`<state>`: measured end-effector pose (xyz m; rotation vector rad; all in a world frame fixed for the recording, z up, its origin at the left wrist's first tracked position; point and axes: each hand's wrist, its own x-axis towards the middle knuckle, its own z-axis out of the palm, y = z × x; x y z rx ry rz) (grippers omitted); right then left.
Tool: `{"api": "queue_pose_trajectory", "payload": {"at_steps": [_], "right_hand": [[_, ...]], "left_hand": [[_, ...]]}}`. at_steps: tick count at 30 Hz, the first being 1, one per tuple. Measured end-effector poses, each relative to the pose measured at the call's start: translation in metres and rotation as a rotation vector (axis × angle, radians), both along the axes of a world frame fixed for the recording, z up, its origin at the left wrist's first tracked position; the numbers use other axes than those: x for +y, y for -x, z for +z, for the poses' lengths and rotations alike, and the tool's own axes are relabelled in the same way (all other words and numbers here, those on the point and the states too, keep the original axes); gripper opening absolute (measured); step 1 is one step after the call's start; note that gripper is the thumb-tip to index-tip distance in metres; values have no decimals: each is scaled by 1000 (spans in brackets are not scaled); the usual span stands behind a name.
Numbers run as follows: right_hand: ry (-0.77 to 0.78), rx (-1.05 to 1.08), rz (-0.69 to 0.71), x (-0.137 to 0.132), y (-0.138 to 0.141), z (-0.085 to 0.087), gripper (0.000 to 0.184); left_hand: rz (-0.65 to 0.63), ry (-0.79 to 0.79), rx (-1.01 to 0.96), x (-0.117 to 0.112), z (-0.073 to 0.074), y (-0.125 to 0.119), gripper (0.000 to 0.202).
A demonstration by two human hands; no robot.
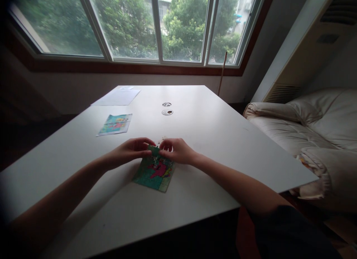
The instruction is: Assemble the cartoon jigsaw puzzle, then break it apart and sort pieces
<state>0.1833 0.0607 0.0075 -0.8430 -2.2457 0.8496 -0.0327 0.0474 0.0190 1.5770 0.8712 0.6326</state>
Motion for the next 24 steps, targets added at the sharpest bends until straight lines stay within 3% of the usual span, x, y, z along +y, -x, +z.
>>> {"api": "queue_pose_trajectory", "payload": {"at_steps": [4, 10, 15, 24], "right_hand": [[72, 80, -84, 3, 1, 0, 13], [112, 83, 1, 1, 3, -2, 22], [127, 129, 3, 2, 2, -7, 18], [742, 426, 25, 6, 6, -7, 30]], "left_hand": [[-23, 77, -84, -2, -1, -3, 37], [63, 23, -66, -4, -5, -12, 24], [95, 25, -60, -4, -8, -16, 26], [136, -26, -153, -5, -4, -17, 26]]}}
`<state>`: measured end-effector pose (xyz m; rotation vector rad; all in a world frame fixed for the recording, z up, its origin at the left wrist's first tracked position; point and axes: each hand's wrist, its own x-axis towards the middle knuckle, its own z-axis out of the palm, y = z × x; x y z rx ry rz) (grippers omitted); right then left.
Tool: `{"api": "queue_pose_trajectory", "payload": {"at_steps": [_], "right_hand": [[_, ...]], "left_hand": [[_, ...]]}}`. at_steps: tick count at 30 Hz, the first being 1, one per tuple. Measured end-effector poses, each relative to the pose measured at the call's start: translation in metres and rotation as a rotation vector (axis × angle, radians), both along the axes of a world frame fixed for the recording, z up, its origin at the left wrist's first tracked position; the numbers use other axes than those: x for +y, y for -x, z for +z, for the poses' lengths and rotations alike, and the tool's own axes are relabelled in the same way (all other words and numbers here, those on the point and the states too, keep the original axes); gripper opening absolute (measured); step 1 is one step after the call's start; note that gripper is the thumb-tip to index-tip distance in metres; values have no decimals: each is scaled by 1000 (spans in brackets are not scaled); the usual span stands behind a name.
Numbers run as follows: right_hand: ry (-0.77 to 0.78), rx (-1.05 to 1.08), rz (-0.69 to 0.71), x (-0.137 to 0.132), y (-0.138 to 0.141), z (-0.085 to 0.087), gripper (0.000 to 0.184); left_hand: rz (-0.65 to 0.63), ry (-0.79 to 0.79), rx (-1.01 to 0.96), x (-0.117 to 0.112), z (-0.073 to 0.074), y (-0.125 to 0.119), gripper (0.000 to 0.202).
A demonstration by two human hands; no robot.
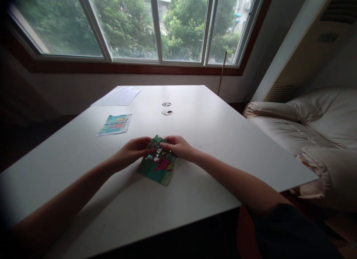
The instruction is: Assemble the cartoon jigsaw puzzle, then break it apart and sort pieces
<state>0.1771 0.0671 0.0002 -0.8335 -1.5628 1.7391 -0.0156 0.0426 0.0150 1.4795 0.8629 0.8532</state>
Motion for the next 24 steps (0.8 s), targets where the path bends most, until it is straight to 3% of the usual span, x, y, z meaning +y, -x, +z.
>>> {"api": "queue_pose_trajectory", "payload": {"at_steps": [6, 17, 20, 24], "right_hand": [[15, 24, -27, 4, -1, -2, 29], [-282, -20, -266, 10, -4, 5, 27], [-240, 31, -215, 8, -2, 7, 26], [-209, 15, -55, 2, 1, 8, 25]], "left_hand": [[104, -94, -4, 2, -4, 0, 20], [273, 21, -26, 4, -5, -1, 26], [343, 94, -94, 4, -6, -2, 27], [319, 187, -220, 1, -4, -9, 29]]}}
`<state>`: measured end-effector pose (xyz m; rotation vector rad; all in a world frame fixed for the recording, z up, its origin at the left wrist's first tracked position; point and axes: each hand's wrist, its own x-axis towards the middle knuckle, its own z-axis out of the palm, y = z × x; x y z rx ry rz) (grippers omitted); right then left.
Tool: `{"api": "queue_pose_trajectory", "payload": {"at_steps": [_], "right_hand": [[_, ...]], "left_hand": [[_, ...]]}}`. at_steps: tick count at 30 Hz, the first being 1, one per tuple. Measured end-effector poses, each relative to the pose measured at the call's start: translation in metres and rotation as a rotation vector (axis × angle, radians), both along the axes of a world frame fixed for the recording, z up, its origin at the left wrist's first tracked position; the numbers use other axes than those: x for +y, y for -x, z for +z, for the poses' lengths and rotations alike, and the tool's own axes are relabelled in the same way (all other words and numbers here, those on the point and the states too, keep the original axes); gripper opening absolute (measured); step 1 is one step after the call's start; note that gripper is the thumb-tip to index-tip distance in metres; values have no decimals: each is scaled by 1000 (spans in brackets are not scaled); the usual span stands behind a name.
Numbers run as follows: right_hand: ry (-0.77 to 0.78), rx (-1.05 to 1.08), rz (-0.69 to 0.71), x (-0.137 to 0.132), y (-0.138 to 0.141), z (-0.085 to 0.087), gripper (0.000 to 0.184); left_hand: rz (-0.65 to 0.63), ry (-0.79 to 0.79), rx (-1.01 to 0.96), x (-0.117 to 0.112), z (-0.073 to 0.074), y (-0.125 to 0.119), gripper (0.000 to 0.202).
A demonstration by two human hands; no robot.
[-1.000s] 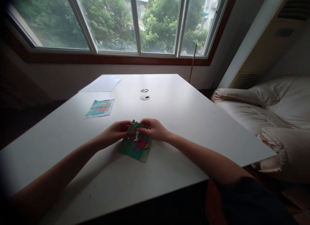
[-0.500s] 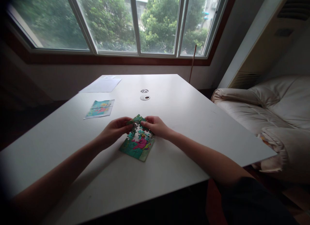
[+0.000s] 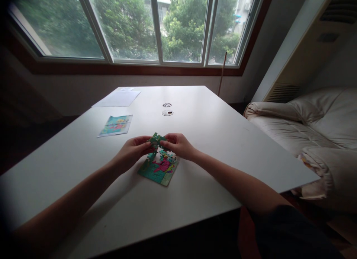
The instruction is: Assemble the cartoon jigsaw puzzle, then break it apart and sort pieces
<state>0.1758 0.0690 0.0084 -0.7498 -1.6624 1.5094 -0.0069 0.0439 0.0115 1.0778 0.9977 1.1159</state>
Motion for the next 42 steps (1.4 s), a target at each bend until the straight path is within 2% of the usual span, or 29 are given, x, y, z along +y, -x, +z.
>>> {"api": "queue_pose_trajectory", "payload": {"at_steps": [6, 12, 17, 22, 27, 29, 32, 34, 36, 38, 42], "right_hand": [[-110, -188, -81, 1, 0, -4, 25], [-338, -440, -195, -4, 0, 0, 24], [-391, -537, -307, -7, 0, 6, 27], [-294, -480, -290, 1, -2, -3, 33], [-124, -312, -127, 7, -2, -10, 36], [-159, -292, -126, 5, -2, -7, 36], [-330, -354, -218, 0, -3, -1, 32], [-368, -362, -246, -1, -4, 2, 30], [-267, -287, -201, -1, -4, 3, 31], [-76, -171, -109, 1, -4, 3, 31], [229, -1, 93, 3, -4, 4, 28]], "left_hand": [[31, 80, -134, -7, 7, -11, 28], [-65, -52, 28, -9, 2, -11, 27], [-16, -79, 28, -9, -3, -15, 23], [20, -91, 4, -9, -4, -16, 24], [35, -117, 0, -8, -4, -15, 22], [44, -108, 17, -8, -3, -15, 21], [78, -43, -5, -8, 0, -14, 18], [95, -19, -17, -8, 2, -14, 18], [87, -39, -9, -8, 3, -13, 18], [51, -45, -43, -7, 2, -12, 18], [-44, 81, -240, -4, 0, -10, 16]]}}
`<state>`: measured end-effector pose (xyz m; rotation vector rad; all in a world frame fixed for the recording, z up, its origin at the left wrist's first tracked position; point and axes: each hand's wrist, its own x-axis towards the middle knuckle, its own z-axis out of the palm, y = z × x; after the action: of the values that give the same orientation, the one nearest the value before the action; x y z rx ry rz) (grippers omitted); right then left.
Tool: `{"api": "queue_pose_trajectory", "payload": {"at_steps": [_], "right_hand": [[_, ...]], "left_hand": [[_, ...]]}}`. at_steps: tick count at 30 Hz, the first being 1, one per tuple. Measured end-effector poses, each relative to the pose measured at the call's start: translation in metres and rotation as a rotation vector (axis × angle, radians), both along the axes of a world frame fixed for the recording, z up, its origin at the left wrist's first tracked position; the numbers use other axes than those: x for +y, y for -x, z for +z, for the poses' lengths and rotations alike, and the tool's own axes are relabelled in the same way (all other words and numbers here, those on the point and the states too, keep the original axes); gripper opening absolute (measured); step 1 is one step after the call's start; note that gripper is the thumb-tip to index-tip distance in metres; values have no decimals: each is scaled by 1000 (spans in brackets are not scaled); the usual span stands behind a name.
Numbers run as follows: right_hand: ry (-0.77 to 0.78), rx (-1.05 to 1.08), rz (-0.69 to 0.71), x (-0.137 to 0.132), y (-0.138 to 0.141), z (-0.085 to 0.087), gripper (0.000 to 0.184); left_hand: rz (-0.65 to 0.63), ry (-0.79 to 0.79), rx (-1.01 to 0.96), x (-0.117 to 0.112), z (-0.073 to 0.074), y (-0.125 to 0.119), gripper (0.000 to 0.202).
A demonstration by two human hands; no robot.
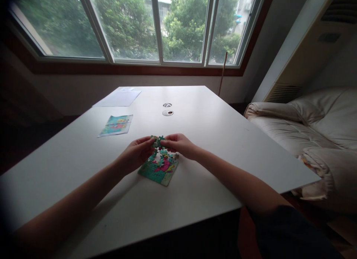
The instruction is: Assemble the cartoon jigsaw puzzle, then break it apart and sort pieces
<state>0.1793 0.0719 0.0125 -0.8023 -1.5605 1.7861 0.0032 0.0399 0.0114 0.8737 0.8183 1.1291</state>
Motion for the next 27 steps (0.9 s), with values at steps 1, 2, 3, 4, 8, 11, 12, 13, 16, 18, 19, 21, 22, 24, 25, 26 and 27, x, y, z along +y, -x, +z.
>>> {"api": "queue_pose_trajectory", "payload": {"at_steps": [1, 2, 3, 4, 8, 11, 12, 13, 16, 18, 19, 21, 22, 24, 25, 26, 27], "right_hand": [[47, 37, 33, 0, 0, 0, 28], [83, 71, 56, -1, 0, 1, 27], [109, 99, 73, -2, 0, 1, 27], [127, 120, 83, -2, 0, 1, 27], [124, 144, 92, -1, -1, 0, 28], [50, 86, 7, 2, -3, 0, 28], [7, 46, -39, 3, -4, 0, 28], [-43, 1, -80, 4, -4, 0, 28], [-187, -102, -118, 6, -5, -2, 29], [-237, -125, -94, 8, -5, -5, 34], [-251, -131, -83, 8, -5, -6, 40], [-281, -147, -65, 8, -5, -9, 48], [-301, -160, -56, 8, -4, -10, 48], [-339, -179, -49, 7, -3, -11, 41], [-351, -180, -51, 7, -3, -11, 38], [-358, -177, -58, 6, -3, -11, 35], [-365, -172, -69, 6, -3, -11, 34]], "left_hand": [[-19, 27, -32, 1, -1, 1, 14], [-29, 46, -50, 1, -1, 1, 13], [-31, 57, -58, 2, -1, 2, 11], [-25, 63, -58, 2, -1, 2, 10], [13, 62, -51, 4, -2, 4, 8], [52, 45, -44, 6, -5, 5, 10], [66, 40, -39, 7, -6, 6, 10], [80, 37, -33, 8, -7, 6, 11], [113, 30, -13, 9, -8, 6, 12], [125, 25, -4, 9, -8, 6, 13], [128, 24, 0, 8, -7, 6, 15], [126, 14, 5, 7, -7, 5, 18], [119, 6, 8, 6, -6, 4, 20], [105, -15, 16, 5, -6, 3, 23], [100, -26, 23, 5, -7, 2, 24], [101, -36, 34, 5, -7, 2, 25], [107, -43, 49, 5, -7, 2, 26]]}}
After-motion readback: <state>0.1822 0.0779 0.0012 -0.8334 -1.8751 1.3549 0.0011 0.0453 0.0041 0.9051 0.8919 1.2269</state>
